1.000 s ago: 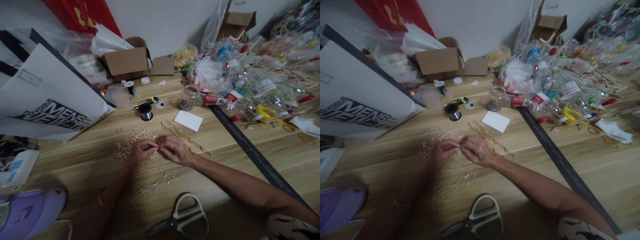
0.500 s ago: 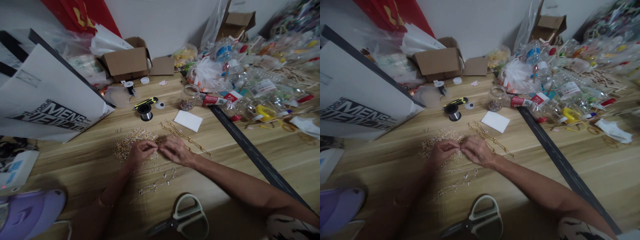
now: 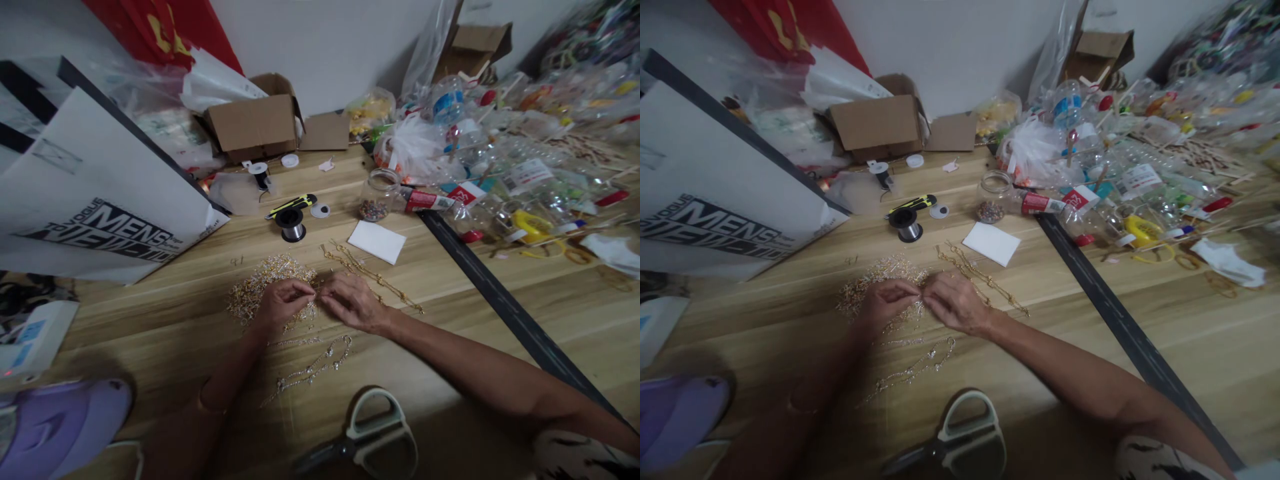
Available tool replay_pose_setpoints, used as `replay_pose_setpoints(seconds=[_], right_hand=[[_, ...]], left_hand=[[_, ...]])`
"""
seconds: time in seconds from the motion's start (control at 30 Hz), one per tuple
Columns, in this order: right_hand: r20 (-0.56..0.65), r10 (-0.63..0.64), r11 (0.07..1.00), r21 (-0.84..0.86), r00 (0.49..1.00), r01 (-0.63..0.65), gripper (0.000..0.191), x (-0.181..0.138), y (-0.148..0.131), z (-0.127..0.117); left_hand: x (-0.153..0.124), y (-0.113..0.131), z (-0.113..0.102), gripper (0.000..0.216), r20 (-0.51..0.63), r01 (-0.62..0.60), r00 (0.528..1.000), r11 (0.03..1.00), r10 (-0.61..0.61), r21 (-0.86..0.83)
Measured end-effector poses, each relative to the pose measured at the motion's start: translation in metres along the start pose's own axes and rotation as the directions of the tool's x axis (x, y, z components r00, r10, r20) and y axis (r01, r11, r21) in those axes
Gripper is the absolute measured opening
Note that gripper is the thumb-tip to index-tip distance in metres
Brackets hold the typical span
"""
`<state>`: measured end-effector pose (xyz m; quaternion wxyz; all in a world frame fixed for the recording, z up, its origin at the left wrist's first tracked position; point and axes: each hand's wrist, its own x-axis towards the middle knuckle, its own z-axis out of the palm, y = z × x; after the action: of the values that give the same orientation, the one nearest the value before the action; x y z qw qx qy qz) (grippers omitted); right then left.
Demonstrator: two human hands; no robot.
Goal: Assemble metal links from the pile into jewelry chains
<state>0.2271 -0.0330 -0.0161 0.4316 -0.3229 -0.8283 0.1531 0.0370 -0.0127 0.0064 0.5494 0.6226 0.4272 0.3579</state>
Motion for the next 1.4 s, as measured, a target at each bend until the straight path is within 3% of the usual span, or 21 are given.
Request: replay_pose_setpoints(seconds=[1.4], right_hand=[[0.014,-0.023,1.000,-0.004,1.000,0.023,0.008,0.0014,-0.0003,0.0005]], left_hand=[[-0.0005,-0.0055,0.0017,0.008,-0.005,-0.036,0.999,0.999,0.036,0.013]])
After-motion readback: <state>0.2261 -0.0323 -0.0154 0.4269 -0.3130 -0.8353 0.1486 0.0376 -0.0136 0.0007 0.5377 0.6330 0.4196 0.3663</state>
